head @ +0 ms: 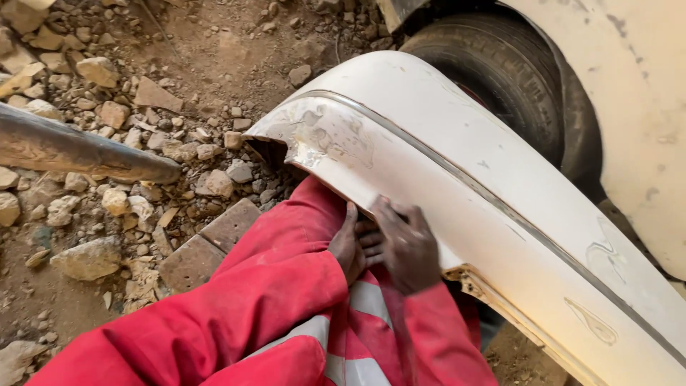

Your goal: The person sands the surface of a white car bumper with a sanding block. They hold the bumper with one hand while sanding with the other, focusing on smoothing the surface.

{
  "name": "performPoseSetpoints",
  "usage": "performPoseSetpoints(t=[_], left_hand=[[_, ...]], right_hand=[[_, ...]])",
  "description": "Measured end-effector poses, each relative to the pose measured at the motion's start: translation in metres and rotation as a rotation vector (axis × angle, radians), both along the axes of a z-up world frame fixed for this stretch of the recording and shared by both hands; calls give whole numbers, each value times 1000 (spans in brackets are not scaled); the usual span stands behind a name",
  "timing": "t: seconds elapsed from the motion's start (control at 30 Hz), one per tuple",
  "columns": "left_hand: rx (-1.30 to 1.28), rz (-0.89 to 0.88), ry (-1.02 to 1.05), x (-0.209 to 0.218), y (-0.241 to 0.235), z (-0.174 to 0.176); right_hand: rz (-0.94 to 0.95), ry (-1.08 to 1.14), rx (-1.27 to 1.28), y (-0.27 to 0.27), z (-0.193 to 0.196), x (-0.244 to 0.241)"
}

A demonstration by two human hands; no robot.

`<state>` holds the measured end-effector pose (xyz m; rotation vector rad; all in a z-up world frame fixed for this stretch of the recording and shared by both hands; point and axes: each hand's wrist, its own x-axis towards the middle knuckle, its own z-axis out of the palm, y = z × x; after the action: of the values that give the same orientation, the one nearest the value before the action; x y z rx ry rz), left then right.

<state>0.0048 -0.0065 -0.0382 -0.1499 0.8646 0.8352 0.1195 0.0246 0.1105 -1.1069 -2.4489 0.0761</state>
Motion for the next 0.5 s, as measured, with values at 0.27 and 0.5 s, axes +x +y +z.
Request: performPoseSetpoints(t=[0.27, 0.5], left_hand=[[2, 56, -64, -7, 8, 3], [-92, -14, -35, -20, 9, 73]], right_hand=[[-50, -44, 58, 4, -21, -18], [-204, -113, -65, -53, 28, 52]])
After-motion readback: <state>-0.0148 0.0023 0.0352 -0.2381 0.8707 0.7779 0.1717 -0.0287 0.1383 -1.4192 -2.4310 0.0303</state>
